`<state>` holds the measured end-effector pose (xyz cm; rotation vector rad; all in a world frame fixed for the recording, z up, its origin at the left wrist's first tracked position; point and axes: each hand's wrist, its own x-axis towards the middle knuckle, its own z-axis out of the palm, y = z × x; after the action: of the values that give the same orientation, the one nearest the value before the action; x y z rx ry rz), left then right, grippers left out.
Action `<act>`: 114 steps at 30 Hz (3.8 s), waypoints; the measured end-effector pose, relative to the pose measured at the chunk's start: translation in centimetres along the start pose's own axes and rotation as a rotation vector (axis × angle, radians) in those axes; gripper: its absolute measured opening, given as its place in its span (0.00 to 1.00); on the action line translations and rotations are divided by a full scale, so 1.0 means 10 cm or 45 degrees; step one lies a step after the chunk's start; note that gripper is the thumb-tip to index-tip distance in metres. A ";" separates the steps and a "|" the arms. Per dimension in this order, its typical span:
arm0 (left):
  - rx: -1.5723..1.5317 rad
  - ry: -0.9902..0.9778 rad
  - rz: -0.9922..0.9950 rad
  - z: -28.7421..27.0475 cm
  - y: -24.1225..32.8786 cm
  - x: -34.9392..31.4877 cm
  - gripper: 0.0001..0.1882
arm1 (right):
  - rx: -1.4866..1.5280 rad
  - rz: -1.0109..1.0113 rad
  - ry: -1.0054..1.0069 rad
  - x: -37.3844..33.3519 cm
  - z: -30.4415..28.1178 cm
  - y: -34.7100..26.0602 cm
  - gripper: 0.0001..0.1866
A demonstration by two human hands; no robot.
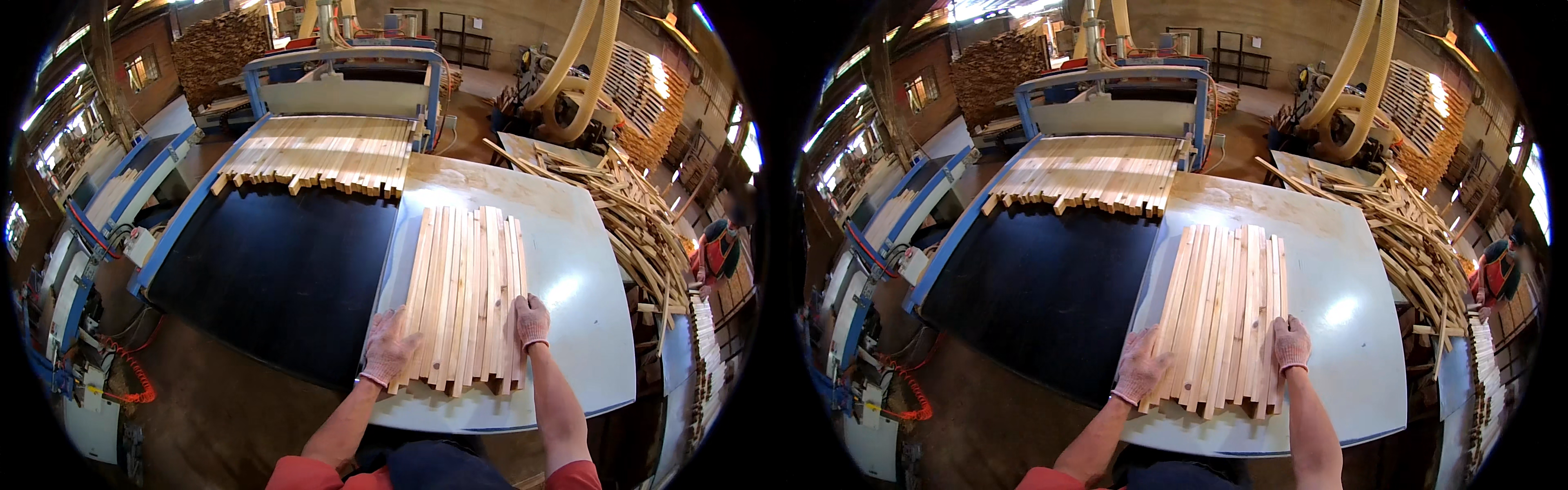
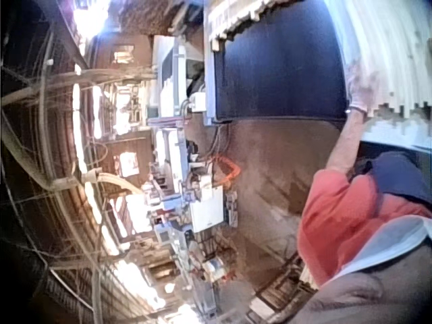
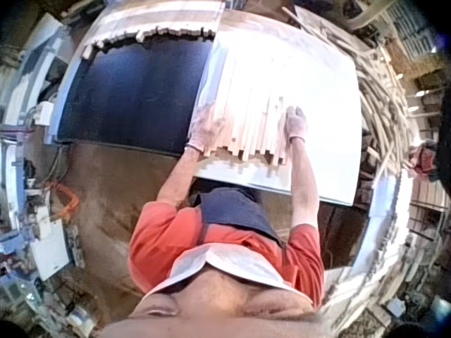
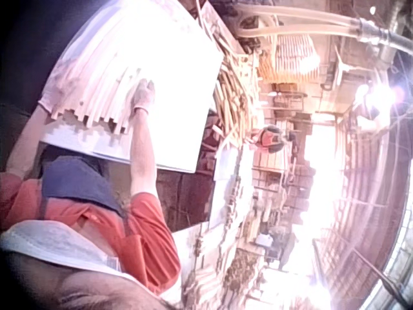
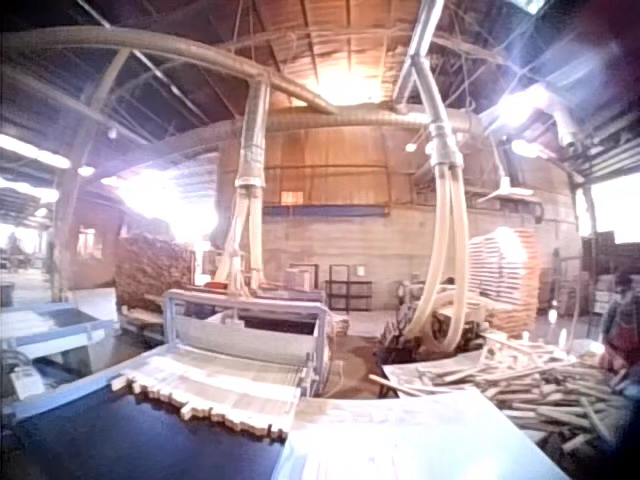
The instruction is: The person picks up groups of wooden slats from a large workbench and places them onto a moving conveyor belt for processing.
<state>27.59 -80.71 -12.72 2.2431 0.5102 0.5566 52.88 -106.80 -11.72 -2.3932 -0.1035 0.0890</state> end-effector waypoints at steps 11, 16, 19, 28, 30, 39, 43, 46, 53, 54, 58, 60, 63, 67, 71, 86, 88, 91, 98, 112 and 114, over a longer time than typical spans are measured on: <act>0.063 0.075 0.074 0.11 -0.15 -0.03 0.40 | 0.033 -0.037 -0.018 0.01 -0.03 0.00 0.29; 0.005 -0.030 0.032 0.02 0.13 0.04 0.41 | 0.008 -0.049 0.039 0.10 0.01 0.19 0.31; 0.062 -0.004 0.013 0.04 0.02 -0.02 0.42 | 0.031 -0.072 0.001 0.03 -0.01 0.10 0.31; -0.065 -0.169 -0.110 0.06 -0.11 0.25 0.57 | 0.551 -0.303 -0.272 0.31 -0.05 0.60 0.22; -0.015 -0.184 -0.201 0.04 -0.02 0.39 0.54 | 0.824 -0.050 -0.502 0.34 -0.22 0.44 0.20; 0.261 -0.117 -0.320 0.33 0.40 0.71 0.47 | -0.309 -0.061 -0.092 0.40 0.13 0.04 0.37; 0.233 -0.088 -0.280 0.15 0.35 0.68 0.47 | -0.209 0.018 -0.080 0.28 0.28 -0.25 0.42; 0.248 -0.028 -0.209 -0.36 0.04 0.65 0.46 | -0.173 0.003 -0.085 0.02 0.52 -0.61 0.41; 0.400 0.184 -0.082 -2.03 -1.71 0.78 0.40 | -0.014 -0.111 -0.267 -0.92 1.99 -1.91 0.35; 0.482 0.179 -0.119 -2.34 -1.91 0.78 0.38 | 0.117 -0.135 -0.389 -1.17 2.13 -2.38 0.33; 0.817 0.066 -0.218 -3.49 -2.63 0.93 0.39 | 0.330 -0.186 -0.597 -1.62 3.01 -3.33 0.30; 1.067 0.297 -0.225 -3.77 -3.19 0.90 0.41 | 0.472 -0.285 -0.690 -1.83 3.47 -3.78 0.30; 1.026 0.111 -0.428 -4.22 -3.35 1.05 0.44 | 0.695 -0.333 -0.831 -1.94 4.33 -4.18 0.25; 1.046 0.146 -0.458 -4.40 -3.46 0.96 0.44 | 0.709 -0.179 -0.966 -2.33 5.02 -5.02 0.36; 1.191 0.333 -0.400 -4.50 -3.73 0.97 0.43 | 0.588 -0.478 -0.858 -2.54 5.43 -5.35 0.38; 1.236 0.286 0.097 -4.15 -3.17 1.38 0.28 | 0.612 -0.810 -1.923 -3.47 3.32 -2.27 0.35; 1.064 0.458 0.320 -3.74 -2.72 1.34 0.30 | 0.874 -0.486 -1.946 -3.58 2.52 -1.78 0.36; 0.493 0.480 0.627 -2.55 -1.89 1.08 0.31 | 0.749 -0.438 -1.571 -3.61 2.10 -0.36 0.34; -1.103 -0.479 0.277 0.01 -0.51 -0.58 0.35 | 0.353 0.936 -0.190 -4.90 1.09 3.13 0.35; -0.447 -2.051 -0.272 2.77 1.72 -2.42 0.25 | 0.835 2.008 0.162 -7.74 1.32 4.88 0.21; -0.374 -2.128 -0.290 3.30 1.73 -2.30 0.26 | 0.962 2.029 0.215 -7.52 1.09 4.61 0.24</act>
<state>29.39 -122.58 -25.58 1.5916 -0.2094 -1.2323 -20.64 -140.74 -48.42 -1.1983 1.5867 0.5279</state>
